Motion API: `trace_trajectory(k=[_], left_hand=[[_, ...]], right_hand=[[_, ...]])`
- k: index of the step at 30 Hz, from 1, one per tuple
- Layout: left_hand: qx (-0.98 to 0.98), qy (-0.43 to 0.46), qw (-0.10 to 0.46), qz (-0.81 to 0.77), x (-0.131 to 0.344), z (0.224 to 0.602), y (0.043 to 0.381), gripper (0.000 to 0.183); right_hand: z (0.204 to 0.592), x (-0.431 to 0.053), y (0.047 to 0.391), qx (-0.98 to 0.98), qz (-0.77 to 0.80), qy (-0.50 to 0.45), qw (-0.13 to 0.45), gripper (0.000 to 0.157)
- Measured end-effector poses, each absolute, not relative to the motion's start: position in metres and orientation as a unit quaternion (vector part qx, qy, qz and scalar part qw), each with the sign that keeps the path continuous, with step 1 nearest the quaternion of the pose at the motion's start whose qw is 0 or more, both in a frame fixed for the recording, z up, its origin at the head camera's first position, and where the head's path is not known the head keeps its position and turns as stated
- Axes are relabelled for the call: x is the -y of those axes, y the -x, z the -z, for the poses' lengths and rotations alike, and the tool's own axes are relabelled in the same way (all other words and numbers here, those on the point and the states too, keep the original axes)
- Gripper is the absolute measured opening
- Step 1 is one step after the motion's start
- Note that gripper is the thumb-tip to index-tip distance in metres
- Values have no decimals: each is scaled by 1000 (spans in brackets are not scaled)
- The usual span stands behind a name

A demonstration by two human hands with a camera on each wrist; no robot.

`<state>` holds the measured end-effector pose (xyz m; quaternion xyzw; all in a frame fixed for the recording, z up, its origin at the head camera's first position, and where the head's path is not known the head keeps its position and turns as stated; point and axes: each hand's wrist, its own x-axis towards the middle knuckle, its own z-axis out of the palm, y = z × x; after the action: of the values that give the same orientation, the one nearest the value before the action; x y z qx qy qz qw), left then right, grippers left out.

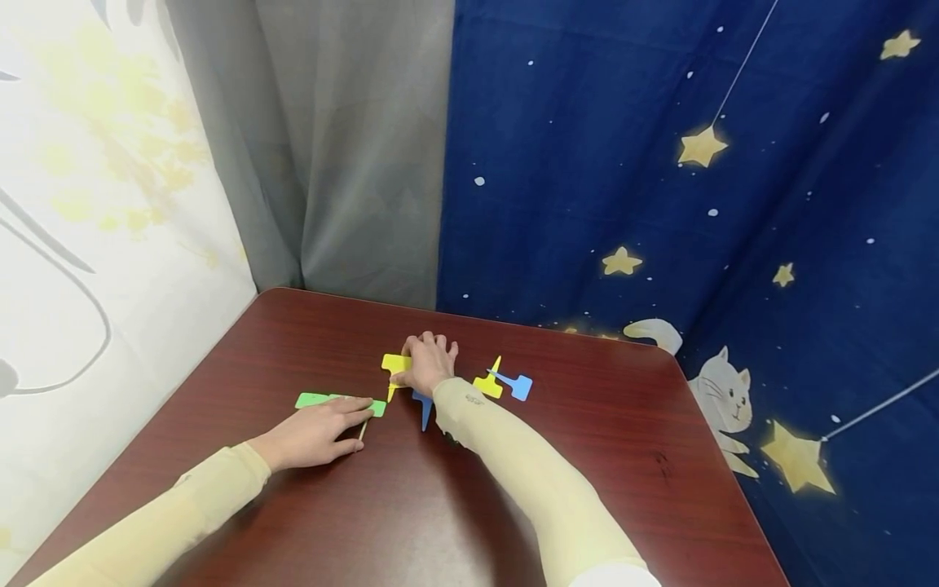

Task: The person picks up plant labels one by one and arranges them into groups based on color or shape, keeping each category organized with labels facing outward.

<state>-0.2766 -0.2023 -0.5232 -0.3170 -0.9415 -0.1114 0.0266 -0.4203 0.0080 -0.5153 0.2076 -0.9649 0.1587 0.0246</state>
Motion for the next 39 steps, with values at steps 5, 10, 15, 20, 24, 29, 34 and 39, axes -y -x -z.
trace_trajectory(k=[5, 10, 15, 20, 24, 29, 34, 39], left_hand=[[941, 319, 31, 109, 201, 524, 276, 56], [941, 319, 26, 107, 199, 523, 275, 56], [943, 314, 21, 111, 198, 523, 274, 56], [943, 313, 22, 112, 198, 522, 274, 56], [943, 314, 22, 110, 198, 522, 275, 55], [944, 308, 17, 117, 199, 521, 275, 55], [945, 304, 11, 117, 200, 520, 275, 56], [946, 302, 9, 118, 201, 520, 274, 57]], right_hand=[[514, -11, 422, 963, -176, -205, 22, 39], [512, -16, 425, 941, -255, -223, -7, 36], [505, -22, 430, 921, -292, -258, -10, 37], [497, -29, 433, 915, -303, -264, -5, 38], [489, -34, 431, 915, -305, -264, 5, 36], [479, -40, 421, 912, -307, -273, 5, 35], [478, -45, 405, 912, -304, -276, 3, 33], [486, -50, 390, 908, -300, -294, 3, 34]])
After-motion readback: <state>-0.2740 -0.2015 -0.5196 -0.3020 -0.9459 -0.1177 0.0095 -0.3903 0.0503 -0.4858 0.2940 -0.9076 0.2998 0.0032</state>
